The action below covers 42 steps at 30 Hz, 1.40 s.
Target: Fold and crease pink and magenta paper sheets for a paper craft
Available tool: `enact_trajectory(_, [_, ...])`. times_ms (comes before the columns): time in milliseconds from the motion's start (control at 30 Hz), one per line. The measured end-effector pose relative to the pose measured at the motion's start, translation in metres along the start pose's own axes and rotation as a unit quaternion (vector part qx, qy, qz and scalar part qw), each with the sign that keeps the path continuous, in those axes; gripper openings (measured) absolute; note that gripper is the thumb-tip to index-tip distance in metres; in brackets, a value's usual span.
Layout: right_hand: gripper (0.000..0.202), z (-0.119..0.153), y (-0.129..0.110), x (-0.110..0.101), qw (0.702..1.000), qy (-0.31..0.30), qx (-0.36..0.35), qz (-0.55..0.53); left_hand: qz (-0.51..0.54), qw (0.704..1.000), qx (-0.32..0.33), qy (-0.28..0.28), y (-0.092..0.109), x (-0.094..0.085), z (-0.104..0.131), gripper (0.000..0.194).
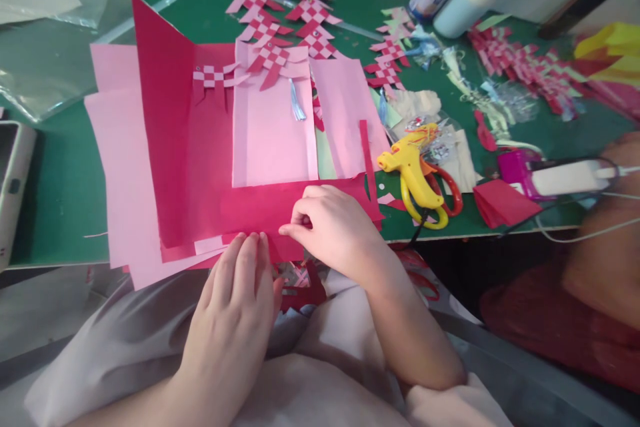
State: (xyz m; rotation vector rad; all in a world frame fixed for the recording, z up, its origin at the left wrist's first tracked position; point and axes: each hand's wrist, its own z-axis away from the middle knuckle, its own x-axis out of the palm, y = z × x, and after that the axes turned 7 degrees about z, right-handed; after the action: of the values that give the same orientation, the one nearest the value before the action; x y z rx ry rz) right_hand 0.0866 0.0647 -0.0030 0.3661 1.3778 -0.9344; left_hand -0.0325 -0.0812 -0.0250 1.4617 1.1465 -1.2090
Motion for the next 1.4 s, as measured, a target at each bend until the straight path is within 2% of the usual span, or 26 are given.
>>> enact_trajectory(167, [0.026, 0.001, 0.003, -0.001, 1.0, 0.005, -0.015, -0.02, -0.003, 1.0, 0.014, -0.024, -0.002, 0.005, 0.006, 0.048])
enact_trajectory(400, [0.02, 0.015, 0.028, -0.01, 0.998, 0.015, 0.0, -0.055, -0.007, 1.0, 0.007, -0.026, 0.001, 0.009, 0.008, 0.05])
enact_trajectory(600, [0.015, 0.021, 0.039, -0.013, 0.997, 0.033, 0.007, -0.067, -0.019, 1.0, 0.009, -0.022, 0.002, 0.009, 0.006, 0.059])
enact_trajectory(767, [0.009, 0.023, 0.037, -0.015, 0.997, 0.051, -0.002, -0.06, -0.023, 0.999, 0.008, -0.022, 0.003, 0.009, 0.005, 0.061])
enact_trajectory(900, [0.007, 0.024, 0.026, -0.015, 0.997, 0.072, -0.032, 0.001, -0.028, 0.999, 0.004, -0.026, 0.004, 0.009, 0.005, 0.062])
enact_trajectory(1067, [0.01, 0.023, 0.023, -0.014, 0.997, 0.058, -0.043, 0.005, -0.034, 0.999, 0.007, -0.018, 0.004, 0.009, 0.004, 0.064])
enact_trajectory(1267, [0.009, 0.018, 0.032, -0.012, 0.998, 0.012, -0.017, -0.055, -0.028, 0.999, 0.01, -0.02, 0.003, 0.009, 0.005, 0.065])
enact_trajectory(1400, [0.016, 0.016, 0.033, -0.011, 0.998, 0.012, 0.006, -0.069, -0.015, 1.0, 0.004, -0.025, 0.004, 0.011, 0.007, 0.067])
